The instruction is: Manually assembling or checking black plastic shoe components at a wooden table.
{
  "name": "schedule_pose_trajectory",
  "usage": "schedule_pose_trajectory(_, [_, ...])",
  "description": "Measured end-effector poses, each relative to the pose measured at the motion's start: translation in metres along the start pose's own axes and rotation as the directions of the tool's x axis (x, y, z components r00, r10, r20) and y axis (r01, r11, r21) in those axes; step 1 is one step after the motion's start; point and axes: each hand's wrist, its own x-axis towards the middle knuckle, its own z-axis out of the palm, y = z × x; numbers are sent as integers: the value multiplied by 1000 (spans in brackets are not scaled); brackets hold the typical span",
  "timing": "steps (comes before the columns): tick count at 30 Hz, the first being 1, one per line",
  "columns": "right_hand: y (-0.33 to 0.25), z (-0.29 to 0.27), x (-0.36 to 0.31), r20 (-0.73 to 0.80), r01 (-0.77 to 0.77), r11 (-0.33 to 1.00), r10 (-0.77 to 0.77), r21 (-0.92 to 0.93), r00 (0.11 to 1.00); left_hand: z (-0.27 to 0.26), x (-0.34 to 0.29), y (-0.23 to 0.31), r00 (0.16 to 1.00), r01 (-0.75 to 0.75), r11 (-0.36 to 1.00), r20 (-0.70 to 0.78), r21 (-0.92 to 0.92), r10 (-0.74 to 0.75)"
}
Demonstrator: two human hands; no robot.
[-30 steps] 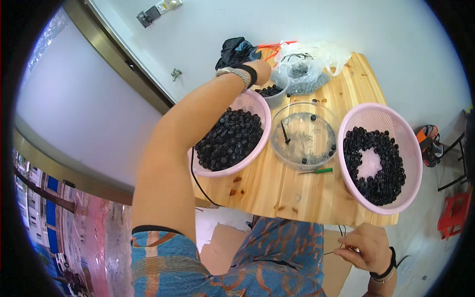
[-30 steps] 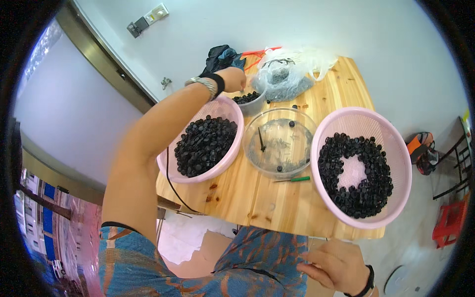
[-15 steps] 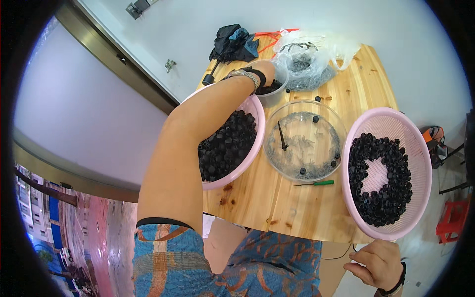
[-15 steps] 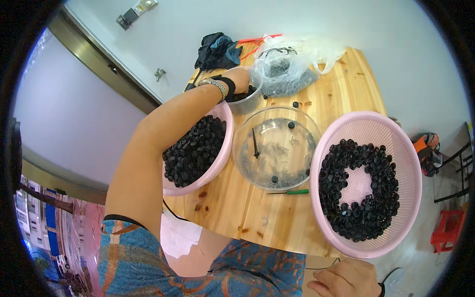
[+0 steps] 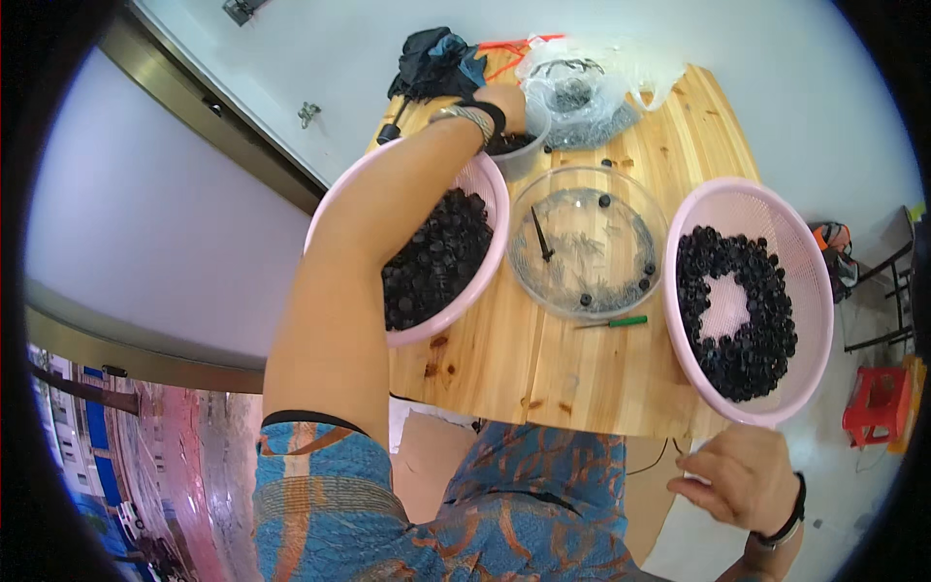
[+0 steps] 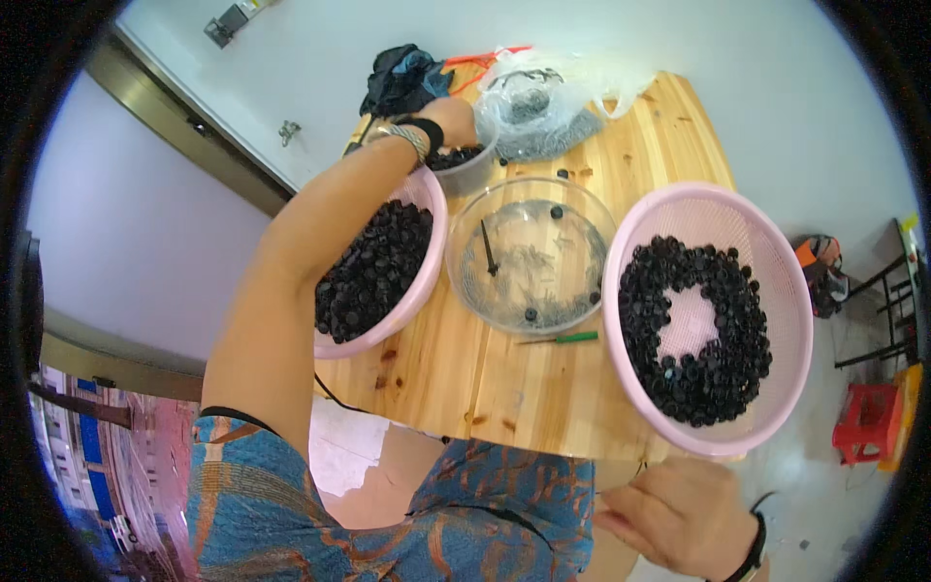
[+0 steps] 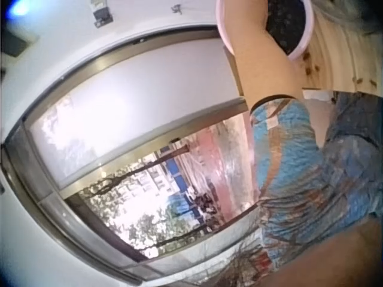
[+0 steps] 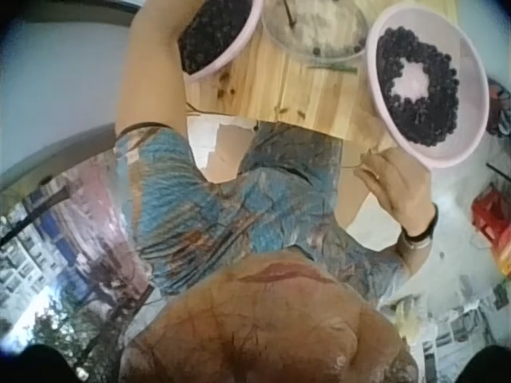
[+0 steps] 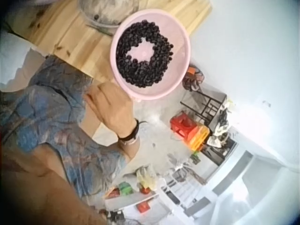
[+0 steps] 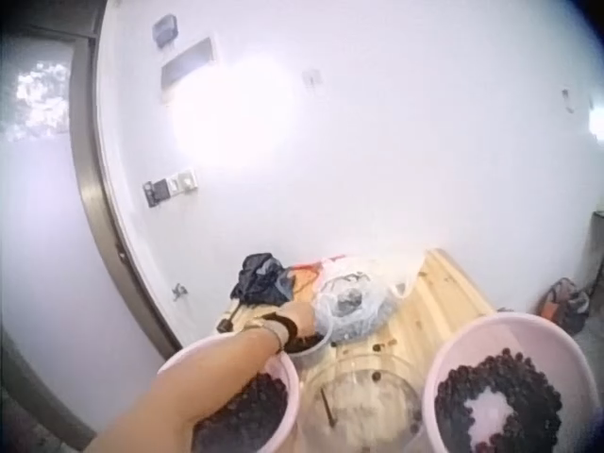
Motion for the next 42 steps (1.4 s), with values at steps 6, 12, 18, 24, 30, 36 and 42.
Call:
schedule_pose_trajectory(6, [4, -14, 69, 104, -55, 997, 60, -51, 993, -16, -31, -27, 986, -163, 707, -83, -688, 146])
schedule_pose_trajectory(12, [48, 8, 168, 199, -152, 960, 201, -235, 959, -52, -148, -13, 941, -313, 205, -274, -927, 199])
schedule_pose_trajectory(18, [64, 44, 233, 400, -182, 779, 489, -600, 775, -55, -293, 5, 959, -85, -106, -110, -991, 260])
schedule_pose_trajectory(24, [64, 76, 252, 453, -199, 777, 532, -598, 715, 7, -375, -1, 954, 173, -334, 73, -927, 289])
schedule_pose_trajectory(30, [75, 91, 254, 485, -207, 707, 638, -676, 598, 59, -382, 2, 947, 298, -533, 175, -792, 270])
schedule_pose_trajectory(36, [71, 95, 249, 353, -319, 686, 650, -654, 673, 74, -384, 14, 943, 317, -630, 164, -709, 290])
schedule_pose_trajectory(42, [74, 77, 249, 225, -634, 690, 718, -348, 658, 78, -378, 31, 980, 174, -812, 16, -558, 199])
